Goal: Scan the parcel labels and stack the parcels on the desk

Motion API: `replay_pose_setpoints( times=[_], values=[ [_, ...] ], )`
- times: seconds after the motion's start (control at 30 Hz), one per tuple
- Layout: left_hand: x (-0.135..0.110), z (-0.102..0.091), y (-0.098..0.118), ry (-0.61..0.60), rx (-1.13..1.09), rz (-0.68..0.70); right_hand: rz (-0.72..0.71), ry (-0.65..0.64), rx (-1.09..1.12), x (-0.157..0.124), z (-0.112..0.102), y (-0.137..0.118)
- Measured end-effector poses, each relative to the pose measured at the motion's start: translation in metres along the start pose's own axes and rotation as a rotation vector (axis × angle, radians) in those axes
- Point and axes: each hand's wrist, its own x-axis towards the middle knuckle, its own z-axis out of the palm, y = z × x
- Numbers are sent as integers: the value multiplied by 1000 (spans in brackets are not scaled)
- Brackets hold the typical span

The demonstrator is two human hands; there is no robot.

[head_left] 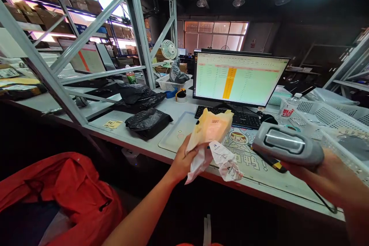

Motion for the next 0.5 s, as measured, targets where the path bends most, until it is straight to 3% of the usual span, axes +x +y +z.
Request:
replay_pose_setpoints(
  times=[0.1, 0.23, 0.37, 0.5],
  values=[
    [-1, 7, 1, -44, 25, 9, -55, -79, 18, 0, -1, -23],
    [-1, 7, 0, -57, 39, 33, 49, -120, 15, 7, 6, -16],
    [3, -5, -10, 16, -28, -62, 164, -87, -68, 27, 25, 29],
    [27, -33, -25, 168, -130, -245, 382, -101, -379, 46, 64, 108]
  ],
)
